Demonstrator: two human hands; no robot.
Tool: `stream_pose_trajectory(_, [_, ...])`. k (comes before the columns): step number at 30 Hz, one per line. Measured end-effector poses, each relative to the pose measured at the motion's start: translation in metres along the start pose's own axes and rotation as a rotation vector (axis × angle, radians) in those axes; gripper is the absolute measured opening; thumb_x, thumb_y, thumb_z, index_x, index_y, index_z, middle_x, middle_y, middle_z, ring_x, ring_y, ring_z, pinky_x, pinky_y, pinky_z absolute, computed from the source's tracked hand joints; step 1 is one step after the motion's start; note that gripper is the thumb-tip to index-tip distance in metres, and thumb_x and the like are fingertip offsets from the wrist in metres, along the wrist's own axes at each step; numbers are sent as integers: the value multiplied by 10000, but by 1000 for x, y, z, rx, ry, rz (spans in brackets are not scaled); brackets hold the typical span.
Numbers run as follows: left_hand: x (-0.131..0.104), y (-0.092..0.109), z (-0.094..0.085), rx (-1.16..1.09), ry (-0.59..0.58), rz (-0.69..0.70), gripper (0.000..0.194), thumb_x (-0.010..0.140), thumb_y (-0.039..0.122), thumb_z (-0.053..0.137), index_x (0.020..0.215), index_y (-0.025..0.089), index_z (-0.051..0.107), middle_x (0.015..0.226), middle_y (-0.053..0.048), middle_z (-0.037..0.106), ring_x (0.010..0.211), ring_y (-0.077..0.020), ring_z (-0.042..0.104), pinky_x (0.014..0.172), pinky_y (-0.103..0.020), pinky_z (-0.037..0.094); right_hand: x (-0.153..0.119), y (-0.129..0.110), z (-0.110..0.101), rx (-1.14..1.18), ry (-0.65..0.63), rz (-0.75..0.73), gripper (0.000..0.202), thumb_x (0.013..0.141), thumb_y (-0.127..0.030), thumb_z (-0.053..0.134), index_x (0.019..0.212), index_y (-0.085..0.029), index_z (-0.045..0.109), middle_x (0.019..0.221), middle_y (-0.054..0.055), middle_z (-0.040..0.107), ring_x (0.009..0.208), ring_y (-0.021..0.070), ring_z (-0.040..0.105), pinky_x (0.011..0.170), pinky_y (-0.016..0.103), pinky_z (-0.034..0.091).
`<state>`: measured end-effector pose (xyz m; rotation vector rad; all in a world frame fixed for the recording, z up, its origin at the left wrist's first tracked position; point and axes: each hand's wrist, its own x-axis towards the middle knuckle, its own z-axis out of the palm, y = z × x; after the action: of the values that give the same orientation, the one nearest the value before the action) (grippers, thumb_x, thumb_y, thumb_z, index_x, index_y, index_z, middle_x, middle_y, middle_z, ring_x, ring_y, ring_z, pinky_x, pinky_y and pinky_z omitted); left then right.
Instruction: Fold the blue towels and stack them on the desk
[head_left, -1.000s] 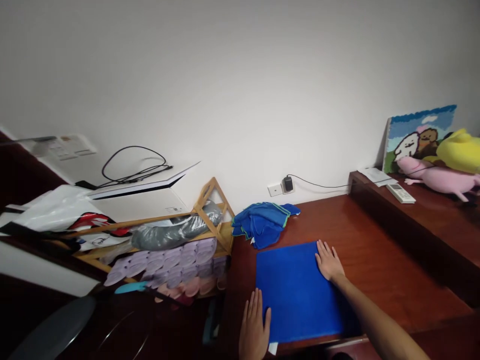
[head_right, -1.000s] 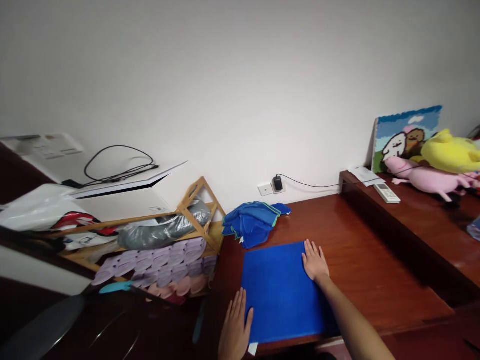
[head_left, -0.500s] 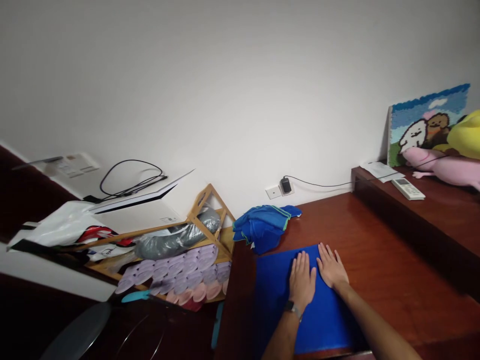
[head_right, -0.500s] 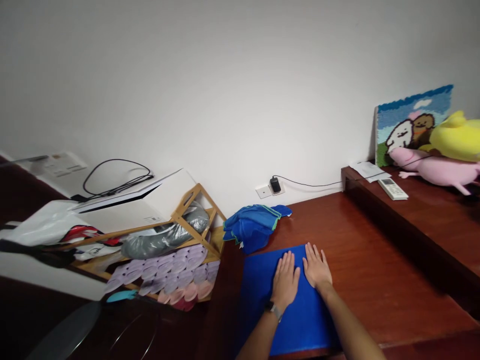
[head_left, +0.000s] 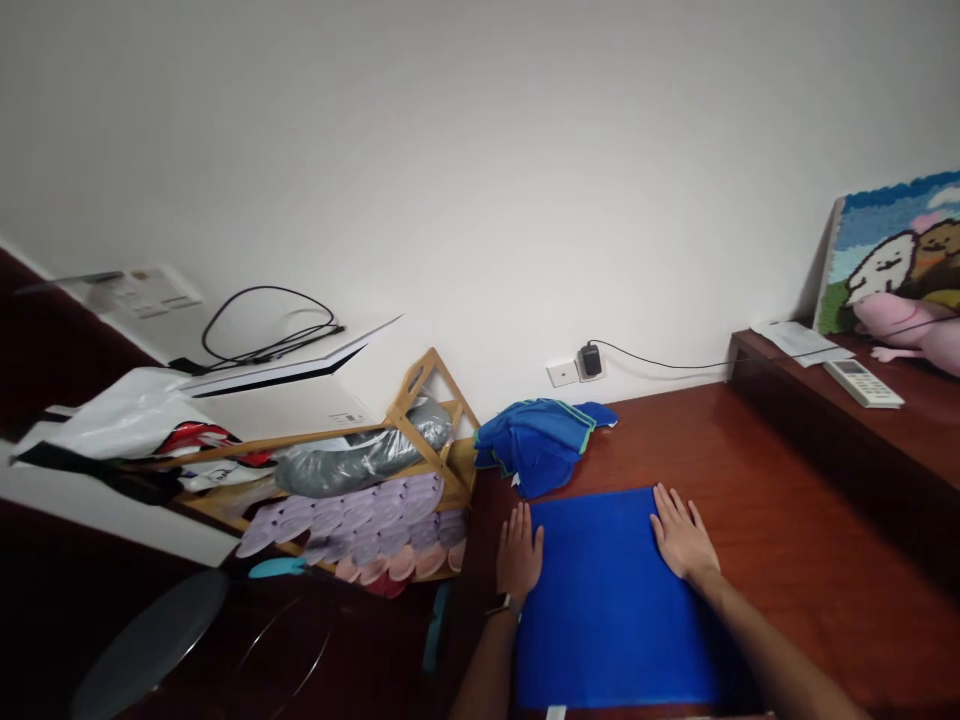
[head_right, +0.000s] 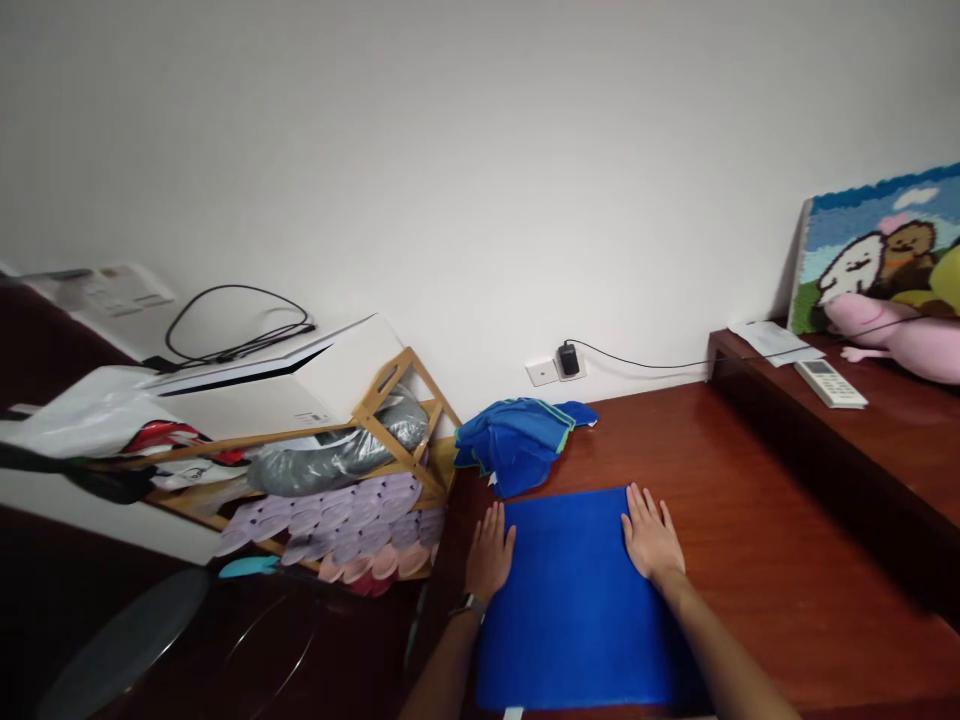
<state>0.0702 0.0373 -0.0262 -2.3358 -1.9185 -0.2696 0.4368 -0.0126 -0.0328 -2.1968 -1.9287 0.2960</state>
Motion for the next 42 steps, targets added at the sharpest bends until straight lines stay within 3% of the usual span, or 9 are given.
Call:
stream_pose_trajectory(7, [-2,14,3,-74,-4,-59,635,1112,446,222,1689,190,294,1708,-91,407,1593,-244,363,1319,-491,305,1,-6,-16,-65,-83,36,699,1069,-438,153,1709,-164,210,1775,27,218,1652,229,166,1343,492,132])
stream_pose_trajectory(16, [1,16,5,-105,22,-66,655,1092,474,267,1684,198,313,1709,-96,402,1598,-263,353,1324,-505,280,-64,-3,-8,-71,-54,19,723,1077,-513,135,1708,-167,213,1764,27,230,1649,235,173,1346,499,151])
stream_pose_trajectory(24, [7,11,-9,-50,84,-21,630,1087,415,278,1645,150,401,1660,-137,479,1551,-288,439,1293,-535,333,-67,-17,-27,-17,-80,52,692,1075,-458,165,1706,-175,203,1769,8,197,1654,219,148,1349,487,113])
stream_pose_trajectory(26, [6,30,-16,-46,156,54,608,1091,368,277,1646,151,397,1655,-136,488,1554,-284,435,1295,-538,330,-66,-18,-29,1,-81,48,690,1075,-458,167,1706,-181,201,1769,7,191,1655,221,146,1348,487,106])
stream_pose_trajectory(29, [-6,100,-21,-88,209,252,580,1104,337,289,1658,184,371,1677,-97,465,1577,-251,395,1304,-498,330,-66,-17,-28,16,-86,42,690,1074,-453,160,1704,-173,185,1771,8,175,1656,226,139,1349,493,95])
stream_pose_trajectory(33, [-30,210,-11,-199,85,403,594,1112,422,321,1669,216,336,1695,-77,428,1586,-236,376,1294,-472,364,-66,-12,-23,1,-87,16,675,1063,-399,190,1701,-176,211,1769,14,186,1657,235,128,1347,501,96])
stream_pose_trajectory(35, [-39,231,-6,-252,-4,390,595,1115,438,291,1666,219,342,1693,-87,423,1581,-244,386,1290,-489,373,-66,-10,-19,-6,-71,2,665,1057,-370,204,1698,-198,243,1767,8,201,1657,234,128,1346,502,105])
stream_pose_trajectory(38, [-48,196,-7,-243,-82,348,606,1114,454,280,1678,234,313,1718,-74,373,1601,-254,342,1307,-520,343,-66,-7,-13,6,-39,9,669,1064,-402,199,1701,-204,242,1764,12,217,1654,242,151,1343,521,117])
stream_pose_trajectory(42, [-62,86,-19,-115,-74,130,642,1110,486,280,1693,219,278,1723,-96,366,1606,-290,326,1294,-567,351,-67,-6,-7,28,-16,1,699,1070,-465,177,1700,-171,246,1759,36,227,1648,263,181,1341,539,125])
